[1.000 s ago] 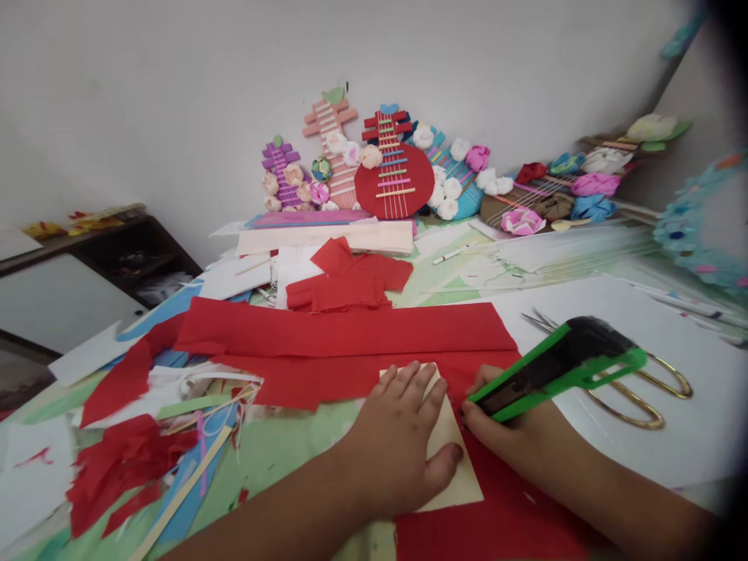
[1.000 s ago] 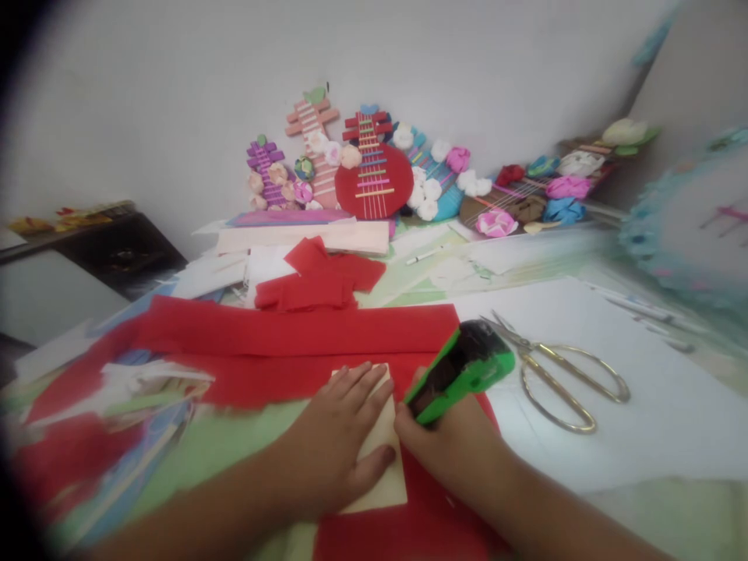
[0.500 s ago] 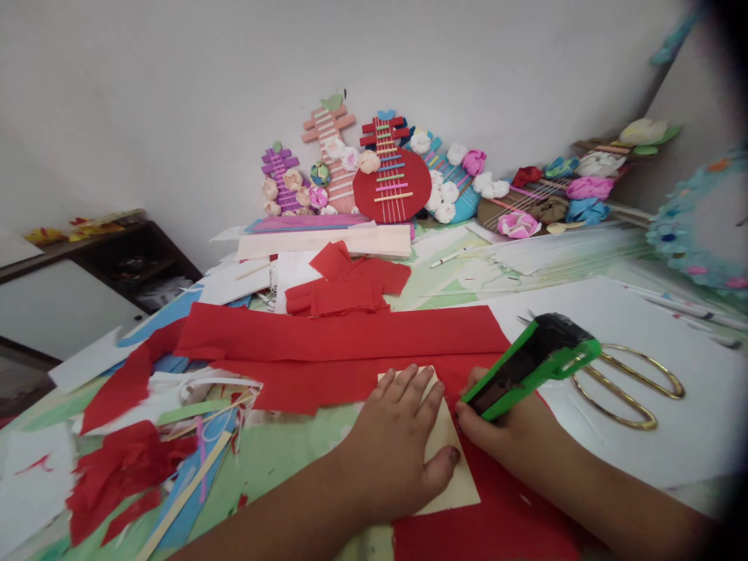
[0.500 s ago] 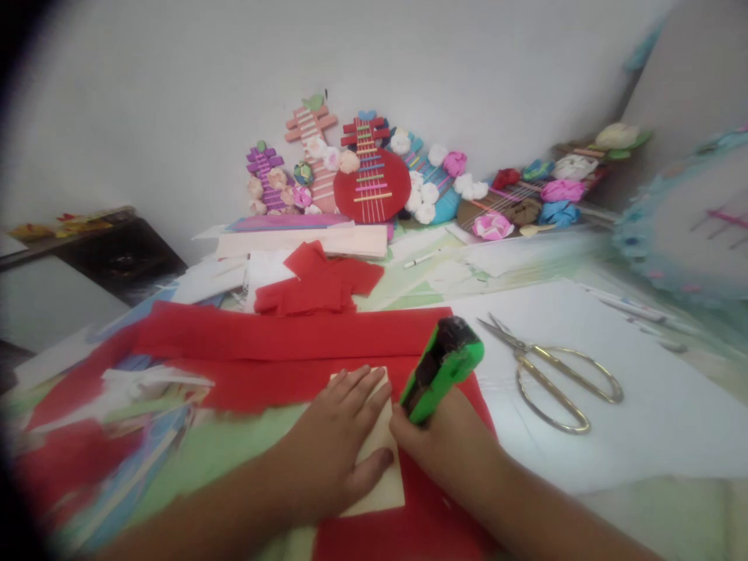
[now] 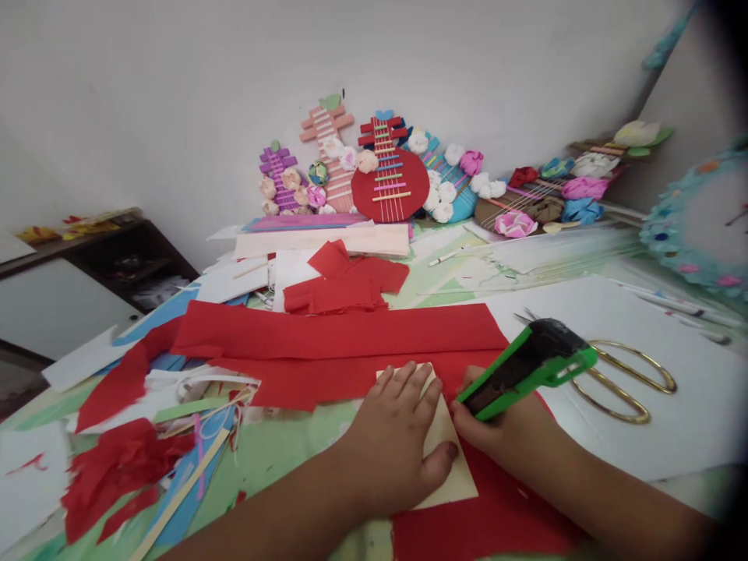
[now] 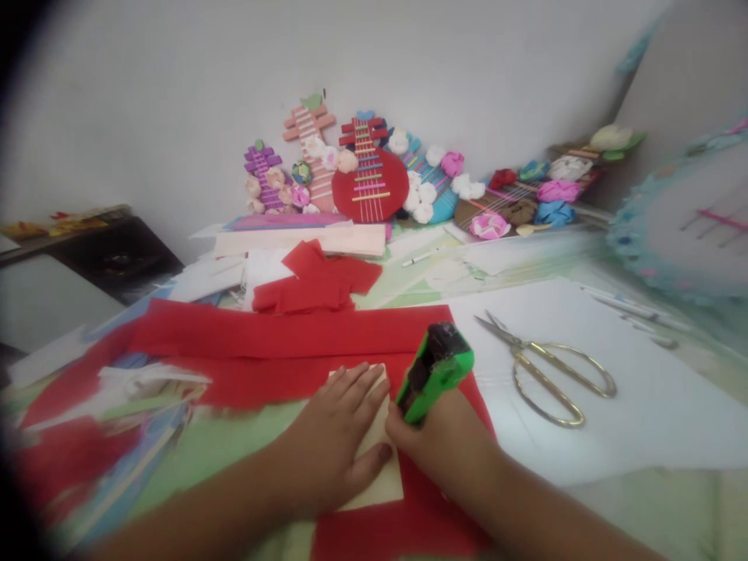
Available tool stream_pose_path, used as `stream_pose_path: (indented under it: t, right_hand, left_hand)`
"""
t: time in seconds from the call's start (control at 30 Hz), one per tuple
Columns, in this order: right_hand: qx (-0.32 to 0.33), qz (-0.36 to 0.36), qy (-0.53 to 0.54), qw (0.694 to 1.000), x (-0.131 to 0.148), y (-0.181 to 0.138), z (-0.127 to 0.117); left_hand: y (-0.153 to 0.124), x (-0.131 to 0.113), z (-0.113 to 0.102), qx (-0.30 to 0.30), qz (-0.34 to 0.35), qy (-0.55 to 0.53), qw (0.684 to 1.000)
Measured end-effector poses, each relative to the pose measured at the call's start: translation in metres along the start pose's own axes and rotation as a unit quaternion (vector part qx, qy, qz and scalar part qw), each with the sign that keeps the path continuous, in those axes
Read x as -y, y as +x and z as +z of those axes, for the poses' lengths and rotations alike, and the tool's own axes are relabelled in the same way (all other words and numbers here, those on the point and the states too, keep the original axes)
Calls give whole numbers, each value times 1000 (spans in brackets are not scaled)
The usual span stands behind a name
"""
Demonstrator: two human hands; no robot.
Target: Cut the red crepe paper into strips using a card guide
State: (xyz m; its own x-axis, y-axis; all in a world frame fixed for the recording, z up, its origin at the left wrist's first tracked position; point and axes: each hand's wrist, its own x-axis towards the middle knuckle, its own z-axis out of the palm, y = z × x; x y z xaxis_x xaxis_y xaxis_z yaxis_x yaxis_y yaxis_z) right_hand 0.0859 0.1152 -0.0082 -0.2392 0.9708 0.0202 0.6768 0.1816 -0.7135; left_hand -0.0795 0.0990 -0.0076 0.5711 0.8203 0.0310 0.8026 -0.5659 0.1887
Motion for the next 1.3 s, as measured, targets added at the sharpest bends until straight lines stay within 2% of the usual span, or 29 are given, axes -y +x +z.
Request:
stream_pose_path:
  t: [0.3, 0.5, 0.7, 0.8, 1.17, 1.3]
  right_hand:
    - [-44, -34, 7, 998, 8, 1, -7]
    - [-12, -34, 25, 999, 9, 2, -9]
    - [-27, -27, 40, 998, 4, 0, -9]
    - [-14, -32, 52, 998, 3, -1, -10]
    - [26, -20, 21, 999, 7, -2, -9]
    - [5, -19, 21, 1000, 8, -3, -9]
  left_hand:
    - [1, -1, -2, 5, 0, -6, 1000]
    - [0, -1, -3, 7, -3, -9, 1000]
    - [1, 0, -4, 15, -2, -13, 1000]
    - [0, 1, -4, 21, -4, -15, 1000]
    - [1, 1, -2, 10, 1, -16, 1000]
    - [0, 1, -3, 11, 3, -15, 1000]
